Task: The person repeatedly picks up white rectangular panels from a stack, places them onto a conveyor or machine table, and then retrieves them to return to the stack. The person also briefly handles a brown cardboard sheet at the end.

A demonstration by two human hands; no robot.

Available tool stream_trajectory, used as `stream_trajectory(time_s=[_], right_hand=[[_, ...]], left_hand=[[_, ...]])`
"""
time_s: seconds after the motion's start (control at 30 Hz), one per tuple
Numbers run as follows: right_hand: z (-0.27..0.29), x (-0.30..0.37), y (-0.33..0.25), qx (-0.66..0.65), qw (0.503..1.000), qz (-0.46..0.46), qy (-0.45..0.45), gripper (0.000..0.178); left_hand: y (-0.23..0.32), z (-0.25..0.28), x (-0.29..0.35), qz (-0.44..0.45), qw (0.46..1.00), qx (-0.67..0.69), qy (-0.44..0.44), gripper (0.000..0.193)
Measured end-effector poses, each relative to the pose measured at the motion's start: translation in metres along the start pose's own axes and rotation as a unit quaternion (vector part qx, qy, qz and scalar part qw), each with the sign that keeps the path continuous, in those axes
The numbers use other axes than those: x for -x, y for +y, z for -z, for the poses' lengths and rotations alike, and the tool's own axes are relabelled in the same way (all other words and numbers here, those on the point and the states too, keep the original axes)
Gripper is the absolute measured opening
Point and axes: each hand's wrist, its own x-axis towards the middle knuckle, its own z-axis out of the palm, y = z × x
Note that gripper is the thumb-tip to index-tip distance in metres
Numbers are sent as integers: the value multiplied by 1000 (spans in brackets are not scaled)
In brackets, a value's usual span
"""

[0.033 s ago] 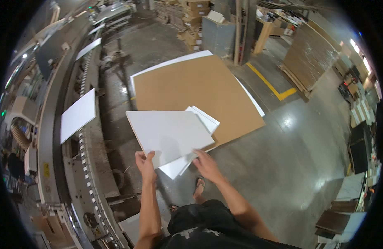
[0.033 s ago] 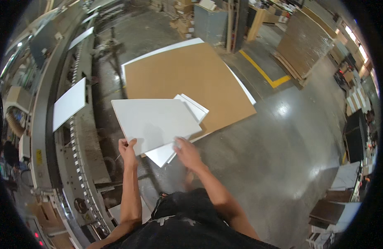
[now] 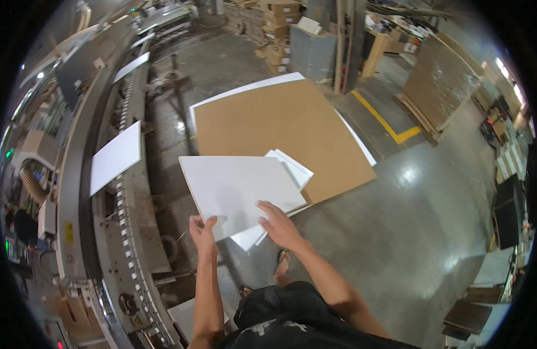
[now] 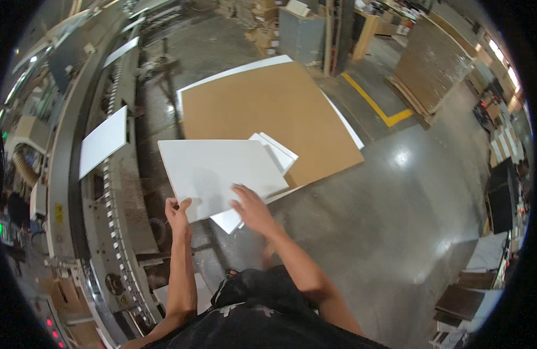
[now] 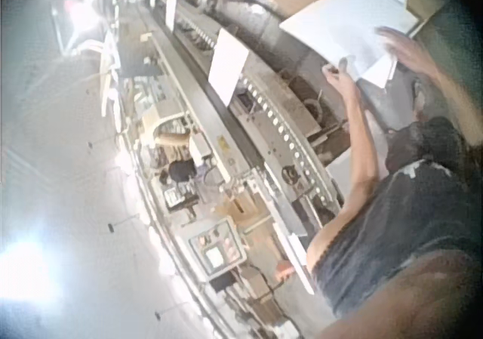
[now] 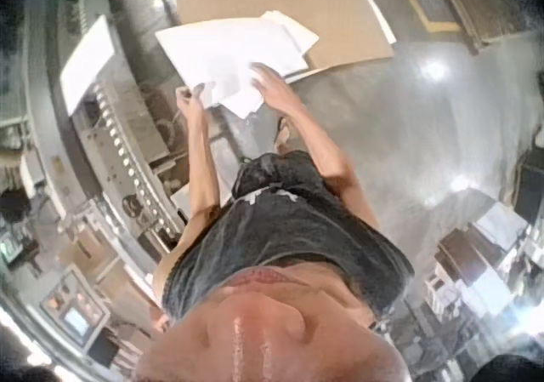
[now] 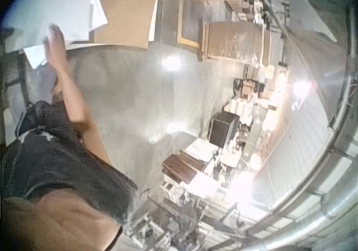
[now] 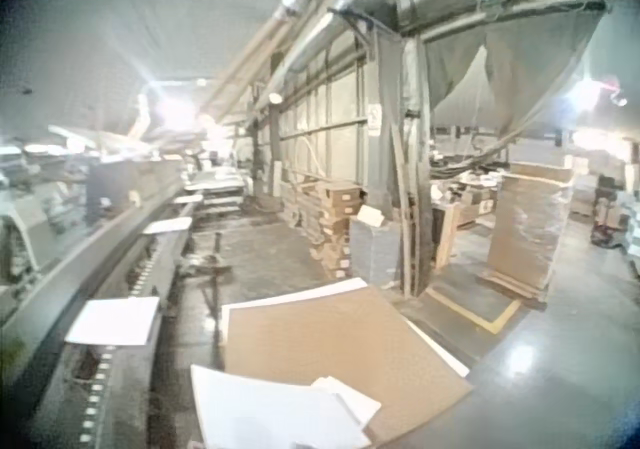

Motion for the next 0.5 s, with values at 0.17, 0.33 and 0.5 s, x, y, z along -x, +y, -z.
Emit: stream_trajectory(time_s=[0.17, 0.33, 0.5], right_hand=[[-82, -56, -51, 46, 983, 119, -131, 59], [-42, 7, 113, 84, 974, -209, -39, 51], [-69, 87, 77, -508, 759, -370, -166, 69]], left_hand=[[69, 103, 85, -2, 998, 63, 18, 23], [105, 215, 186, -1, 987, 138, 88, 30], [79, 325, 265, -6, 986, 86, 140, 34]])
